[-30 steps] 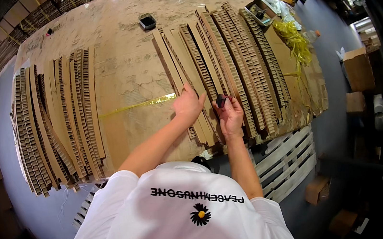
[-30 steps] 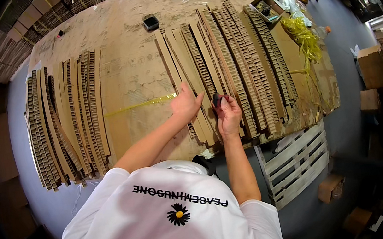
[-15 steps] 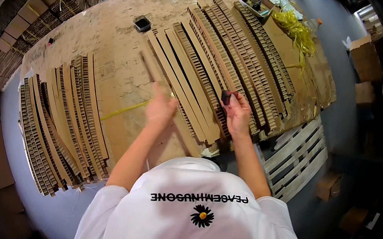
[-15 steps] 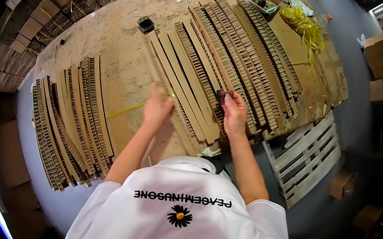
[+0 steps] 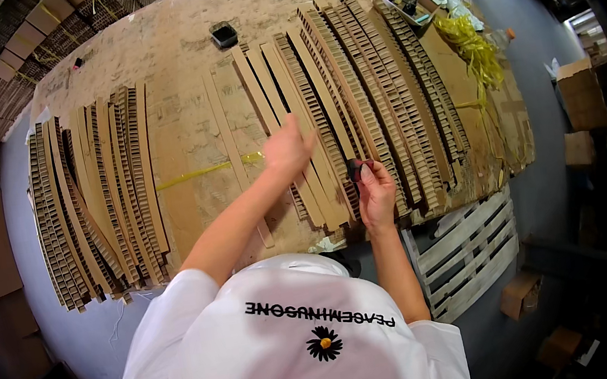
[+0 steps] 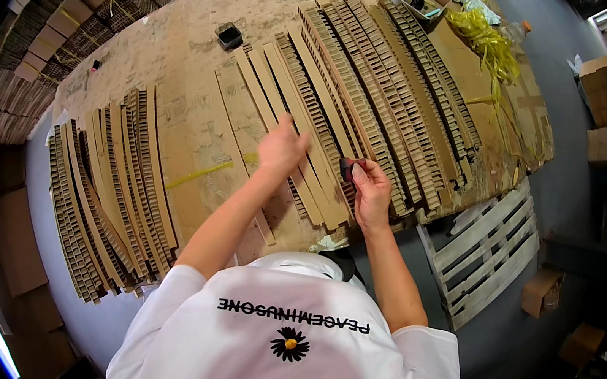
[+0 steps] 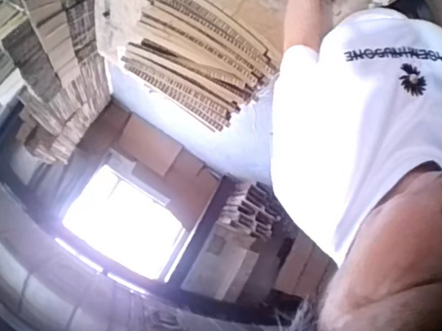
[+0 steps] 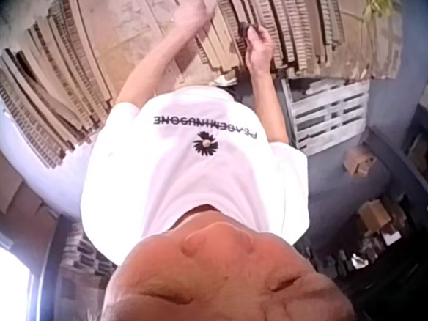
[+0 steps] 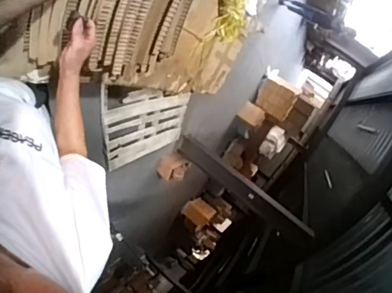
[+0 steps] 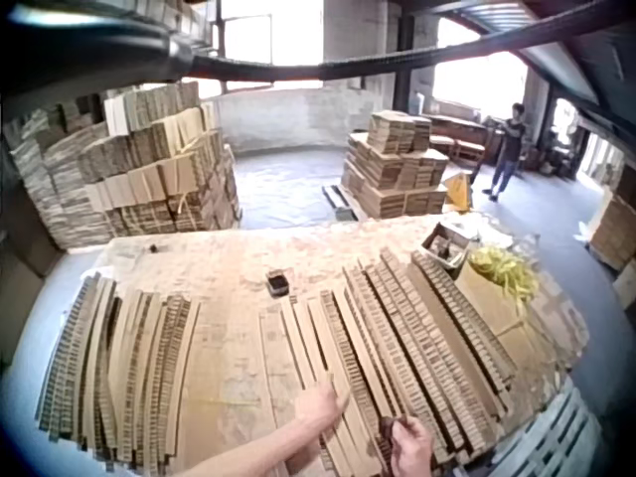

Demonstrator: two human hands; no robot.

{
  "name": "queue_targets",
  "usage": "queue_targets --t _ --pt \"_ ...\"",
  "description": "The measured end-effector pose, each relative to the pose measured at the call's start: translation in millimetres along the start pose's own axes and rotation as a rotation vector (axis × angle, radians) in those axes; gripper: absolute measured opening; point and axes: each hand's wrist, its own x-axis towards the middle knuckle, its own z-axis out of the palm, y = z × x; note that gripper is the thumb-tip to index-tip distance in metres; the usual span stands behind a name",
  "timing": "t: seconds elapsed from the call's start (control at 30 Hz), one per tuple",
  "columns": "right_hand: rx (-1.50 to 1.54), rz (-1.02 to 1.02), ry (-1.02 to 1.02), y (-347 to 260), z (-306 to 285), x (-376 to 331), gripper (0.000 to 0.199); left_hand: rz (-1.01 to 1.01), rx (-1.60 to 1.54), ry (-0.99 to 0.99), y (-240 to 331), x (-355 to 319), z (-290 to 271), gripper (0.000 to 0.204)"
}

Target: The person uses a red utility knife to cut long strips from corrugated cardboard sheets laid on a worktable. They repeatedly measure, score, and snap the cardboard into uniform strips, stacking the cut pieces on the table.

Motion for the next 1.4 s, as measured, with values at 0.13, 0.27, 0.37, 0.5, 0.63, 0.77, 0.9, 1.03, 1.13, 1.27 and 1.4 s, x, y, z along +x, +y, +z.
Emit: queue_targets --t 0.13,0.27,0.37,0.5,0.63,0.77,0.9,1.03,1.13,1.27,1.4 --pt "0.005 0.015 0.004 -4.0 8.3 9.6 0.015 -0.088 -0.024 -0.041 36.9 31.2 35.3 0.062" --pt "0.012 -0.004 0.013 -4.6 1.4 11.8 0.014 -0.057 -0.107 -0.025 27.6 30.2 49.9 0.054" --pt "-0.024 0.013 -0.005 -3.0 -1.8 15.1 0.016 -0.052 -0.135 -0.038 18.4 24.3 32.1 0.051" --pt "-0.033 -0.033 -0.009 -3.7 -11.2 16.5 0.019 -0.05 -0.379 -0.056 -5.2 -11.6 -29.7 0.053" --pt "-0.074 -0.042 -0.012 -8.1 -18.4 17.7 0.021 -0.247 -0.505 0.164 -135.3 -55.5 -49.4 0.059" --pt "-0.057 0.007 -0.06 -4.7 -6.9 17.5 0.019 -0.163 -0.442 0.231 -221.5 -78.0 -20.1 0.055" --pt "-0.022 0.013 -0.035 6.4 8.3 19.6 0.013 -0.229 -0.197 0.157 -205.5 -68.4 2.4 0.05" --pt "0.021 0.074 -0.066 16.9 8.5 21.0 0.012 -0.15 0.006 0.285 -156.1 -71.9 -6.8 0.036" --pt "-0.055 0.069 -0.076 24.7 7.2 29.4 0.012 -0.03 -0.104 0.155 -102.3 -63.3 0.6 0.041" --pt "-0.117 0.079 -0.037 32.2 11.4 31.8 0.015 -0.155 -0.088 -0.005 -31.0 -51.5 11.4 0.063" --pt "0.003 0.202 0.036 33.9 12.1 30.7 0.014 -0.195 -0.014 0.012 -30.7 -45.8 33.7 0.086"
